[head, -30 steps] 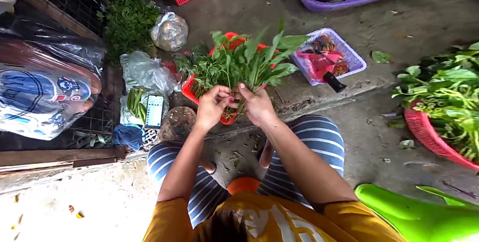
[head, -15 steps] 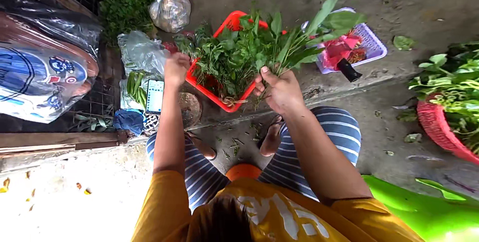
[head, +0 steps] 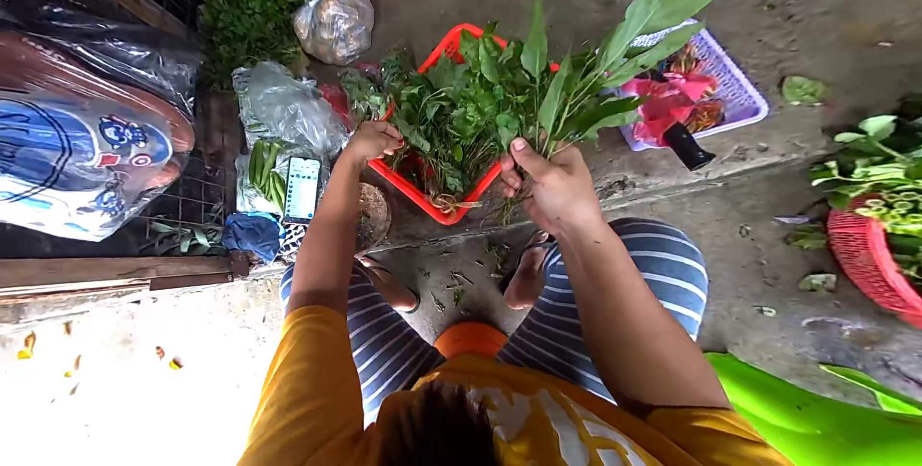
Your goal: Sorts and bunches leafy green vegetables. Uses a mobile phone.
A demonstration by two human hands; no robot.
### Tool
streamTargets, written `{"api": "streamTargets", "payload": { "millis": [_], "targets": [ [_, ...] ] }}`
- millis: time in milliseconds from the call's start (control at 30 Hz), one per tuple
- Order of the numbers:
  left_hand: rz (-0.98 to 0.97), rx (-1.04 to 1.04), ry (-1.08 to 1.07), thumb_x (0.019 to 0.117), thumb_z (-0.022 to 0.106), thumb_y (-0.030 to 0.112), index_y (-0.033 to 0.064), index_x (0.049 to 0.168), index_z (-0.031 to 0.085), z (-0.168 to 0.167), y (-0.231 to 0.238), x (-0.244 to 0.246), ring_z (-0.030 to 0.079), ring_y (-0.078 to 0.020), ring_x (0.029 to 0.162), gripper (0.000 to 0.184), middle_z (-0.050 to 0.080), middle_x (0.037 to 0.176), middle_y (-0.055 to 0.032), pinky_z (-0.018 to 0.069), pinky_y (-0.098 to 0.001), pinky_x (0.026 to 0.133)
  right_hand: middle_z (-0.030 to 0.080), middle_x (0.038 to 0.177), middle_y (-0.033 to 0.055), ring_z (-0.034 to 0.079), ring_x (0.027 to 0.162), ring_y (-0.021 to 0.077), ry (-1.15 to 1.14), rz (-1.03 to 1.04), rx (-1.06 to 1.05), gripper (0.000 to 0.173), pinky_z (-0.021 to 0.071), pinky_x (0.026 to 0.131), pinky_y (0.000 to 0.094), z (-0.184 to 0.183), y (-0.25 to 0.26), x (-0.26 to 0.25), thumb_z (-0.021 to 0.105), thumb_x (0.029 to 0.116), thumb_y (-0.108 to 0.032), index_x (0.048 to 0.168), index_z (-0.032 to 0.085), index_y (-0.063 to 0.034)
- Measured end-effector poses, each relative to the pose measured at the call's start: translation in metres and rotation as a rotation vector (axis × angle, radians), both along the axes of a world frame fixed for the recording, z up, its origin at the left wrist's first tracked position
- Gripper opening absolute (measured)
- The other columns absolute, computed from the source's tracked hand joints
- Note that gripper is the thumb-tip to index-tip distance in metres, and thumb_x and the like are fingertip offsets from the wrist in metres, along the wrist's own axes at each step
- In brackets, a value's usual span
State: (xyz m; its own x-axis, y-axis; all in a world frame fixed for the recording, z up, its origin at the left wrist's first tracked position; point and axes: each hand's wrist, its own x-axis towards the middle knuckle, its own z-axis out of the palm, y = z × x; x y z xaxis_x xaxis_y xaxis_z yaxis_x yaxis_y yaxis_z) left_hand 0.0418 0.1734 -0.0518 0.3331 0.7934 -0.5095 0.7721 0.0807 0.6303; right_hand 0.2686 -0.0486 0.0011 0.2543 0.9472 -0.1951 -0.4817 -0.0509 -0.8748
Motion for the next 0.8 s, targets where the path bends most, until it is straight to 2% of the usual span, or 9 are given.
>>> {"api": "streamTargets", "payload": {
  "millis": [33,100,200,267,367,467,567,667,800],
  "targets": [
    [0.063,-0.071,-0.066,0.1018,0.057,0.006,0.0007,0.134,0.057,0.004,-0.002,-0.001,0.064,-0.0223,0.104,0.032,0.064,0.125,-0.0186,0.0526,-0.0395,0.092,0.059,0.072,0.0001,0.051,0.053,0.0072,0.002,0.004,0.000,0.019,0.0507,0.053,0.0210,0.000,-0.001,0.000,0.045,0.1093,-0.013,0.094,0.057,-0.0099],
    [0.182,-0.174,-0.165,0.1035,0.054,0.005,0.0028,0.133,0.055,-0.001,-0.002,-0.005,0.063,-0.0187,0.095,0.030,0.061,0.121,-0.0150,0.0544,-0.0363,0.084,0.059,0.073,0.0003,0.052,0.053,0.0070,-0.002,0.015,-0.009,0.018,0.0507,0.053,0.0205,0.002,-0.002,-0.002,0.046,0.1093,-0.013,0.095,0.057,-0.0095],
    [0.285,-0.286,-0.334,0.1063,0.047,0.008,0.0012,0.139,0.049,-0.007,-0.004,-0.007,0.067,-0.0213,0.097,0.033,0.062,0.121,-0.0148,0.0576,-0.0385,0.088,0.060,0.072,0.0003,0.051,0.053,0.0070,-0.016,0.018,-0.010,0.018,0.0502,0.052,0.0206,0.003,-0.003,-0.002,0.046,0.1094,-0.014,0.095,0.057,-0.0093],
    [0.314,-0.302,-0.410,0.1062,0.047,0.008,0.0014,0.136,0.049,-0.003,-0.007,-0.005,0.069,-0.0201,0.093,0.030,0.064,0.114,-0.0125,0.0585,-0.0370,0.086,0.060,0.072,0.0001,0.052,0.053,0.0069,-0.022,0.008,-0.006,0.019,0.0499,0.052,0.0204,0.002,-0.003,-0.001,0.046,0.1095,-0.014,0.095,0.058,-0.0096],
    [0.265,-0.242,-0.385,0.1059,0.048,0.004,-0.0011,0.131,0.050,0.018,-0.021,-0.005,0.068,-0.0197,0.087,0.026,0.062,0.109,-0.0124,0.0589,-0.0366,0.082,0.060,0.074,0.0003,0.052,0.053,0.0066,-0.024,0.004,-0.004,0.016,0.0501,0.052,0.0199,0.001,-0.004,-0.001,0.046,0.1097,-0.014,0.098,0.056,-0.0098],
    [0.170,-0.144,-0.404,0.1046,0.048,0.001,-0.0004,0.117,0.053,0.054,-0.033,-0.013,0.071,-0.0182,0.084,0.014,0.067,0.099,-0.0086,0.0612,-0.0363,0.081,0.060,0.073,0.0001,0.052,0.053,0.0068,-0.023,-0.002,0.002,0.017,0.0503,0.052,0.0202,0.001,-0.001,0.000,0.046,0.1097,-0.014,0.097,0.057,-0.0101],
    [0.212,-0.086,-0.349,0.1011,0.050,-0.005,-0.0050,0.123,0.051,0.061,-0.040,-0.035,0.068,-0.0162,0.084,0.022,0.062,0.103,-0.0096,0.0599,-0.0351,0.081,0.060,0.073,-0.0013,0.051,0.052,0.0057,-0.050,0.017,-0.011,0.020,0.0496,0.052,0.0194,0.002,-0.004,-0.004,0.046,0.1100,-0.017,0.095,0.058,-0.0114],
    [0.159,0.026,-0.423,0.0954,0.053,-0.011,-0.0016,0.108,0.053,0.082,-0.053,-0.047,0.068,-0.0144,0.087,0.016,0.063,0.101,-0.0066,0.0600,-0.0347,0.085,0.061,0.073,-0.0013,0.052,0.052,0.0060,-0.059,0.016,-0.012,0.018,0.0501,0.052,0.0199,0.003,-0.001,-0.006,0.047,0.1096,-0.016,0.096,0.058,-0.0100],
    [0.159,0.152,-0.591,0.0870,0.063,-0.012,0.0023,0.100,0.057,0.086,-0.077,-0.056,0.070,-0.0126,0.085,0.020,0.068,0.097,-0.0043,0.0608,-0.0333,0.084,0.061,0.072,-0.0007,0.052,0.052,0.0065,-0.087,0.011,-0.017,0.021,0.0505,0.053,0.0207,0.003,0.000,-0.008,0.048,0.1093,-0.015,0.093,0.060,-0.0088]
  ]
}}
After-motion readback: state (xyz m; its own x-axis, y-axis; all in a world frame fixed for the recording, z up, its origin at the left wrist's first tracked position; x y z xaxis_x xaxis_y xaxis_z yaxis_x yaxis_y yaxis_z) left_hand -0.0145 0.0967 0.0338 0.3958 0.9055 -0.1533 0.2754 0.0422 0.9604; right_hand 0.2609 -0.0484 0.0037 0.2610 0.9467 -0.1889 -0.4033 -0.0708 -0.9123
